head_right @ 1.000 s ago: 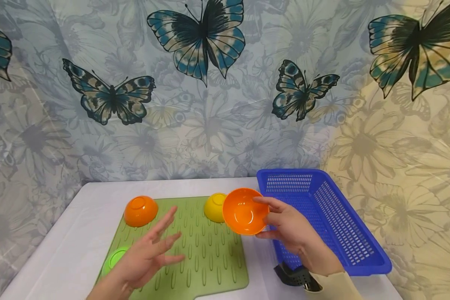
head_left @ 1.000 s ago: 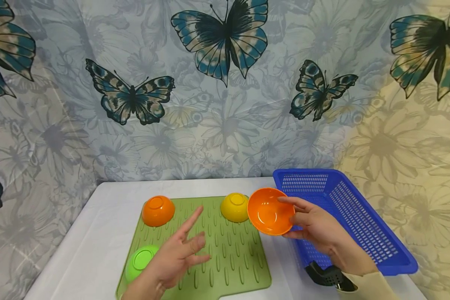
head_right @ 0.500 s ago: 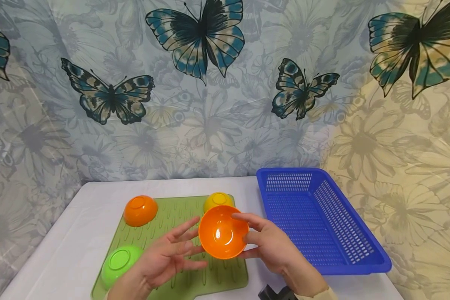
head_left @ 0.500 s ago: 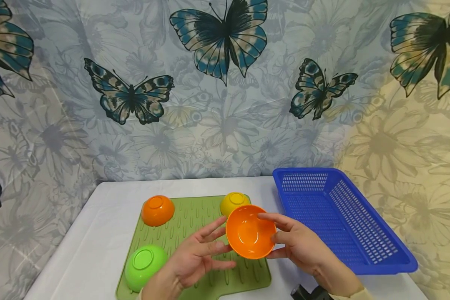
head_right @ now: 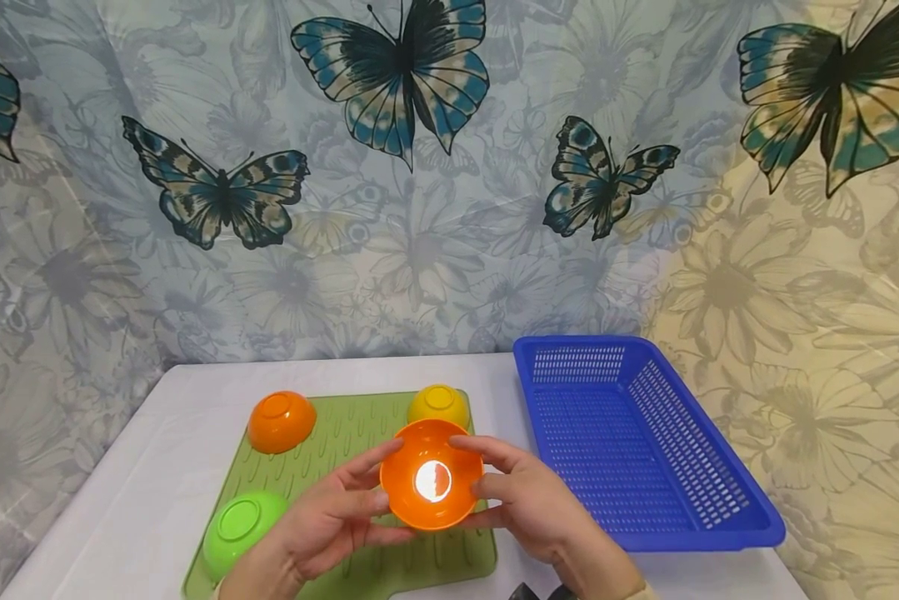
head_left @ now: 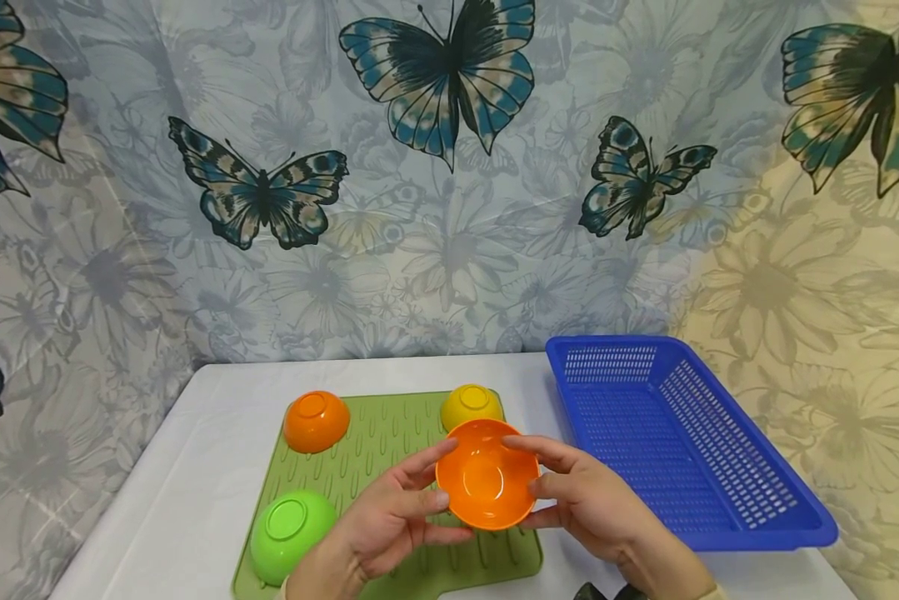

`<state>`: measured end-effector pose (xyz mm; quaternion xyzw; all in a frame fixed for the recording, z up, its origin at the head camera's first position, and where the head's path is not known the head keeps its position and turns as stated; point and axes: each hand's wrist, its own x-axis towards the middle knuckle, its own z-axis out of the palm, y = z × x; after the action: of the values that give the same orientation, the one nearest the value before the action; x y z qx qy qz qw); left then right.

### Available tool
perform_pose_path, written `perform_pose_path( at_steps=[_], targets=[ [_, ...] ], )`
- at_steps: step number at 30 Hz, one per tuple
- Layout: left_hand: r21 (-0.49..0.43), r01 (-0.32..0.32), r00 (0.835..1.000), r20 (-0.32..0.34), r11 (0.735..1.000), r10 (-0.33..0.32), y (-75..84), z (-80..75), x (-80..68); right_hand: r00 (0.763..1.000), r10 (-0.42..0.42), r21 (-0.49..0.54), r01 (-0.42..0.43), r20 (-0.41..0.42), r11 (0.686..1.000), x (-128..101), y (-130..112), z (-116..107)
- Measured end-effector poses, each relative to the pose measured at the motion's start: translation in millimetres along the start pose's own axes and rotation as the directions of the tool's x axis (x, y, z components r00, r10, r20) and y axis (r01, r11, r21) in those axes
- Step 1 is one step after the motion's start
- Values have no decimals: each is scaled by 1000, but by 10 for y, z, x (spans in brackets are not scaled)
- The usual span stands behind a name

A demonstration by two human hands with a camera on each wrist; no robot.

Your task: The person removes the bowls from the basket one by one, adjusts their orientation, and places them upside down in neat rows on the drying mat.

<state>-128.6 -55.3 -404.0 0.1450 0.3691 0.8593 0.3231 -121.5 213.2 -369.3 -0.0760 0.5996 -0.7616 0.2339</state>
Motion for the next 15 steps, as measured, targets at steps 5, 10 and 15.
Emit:
perform_pose_path(
  at_steps=[5, 10, 15],
  targets=[
    [23, -30, 999, -29, 999, 31, -11, -13, 6, 1000, -8, -26, 8, -11, 1000, 12, -8, 5],
    [195, -69, 979, -176, 978, 105, -44, -12, 17, 983, -126, -258, 88, -136, 962, 1, -73, -23],
    [468, -103, 936, -253, 878, 245, -45, -44, -2, 996, -79, -9, 80, 42, 997, -28, -86, -126]
  ],
)
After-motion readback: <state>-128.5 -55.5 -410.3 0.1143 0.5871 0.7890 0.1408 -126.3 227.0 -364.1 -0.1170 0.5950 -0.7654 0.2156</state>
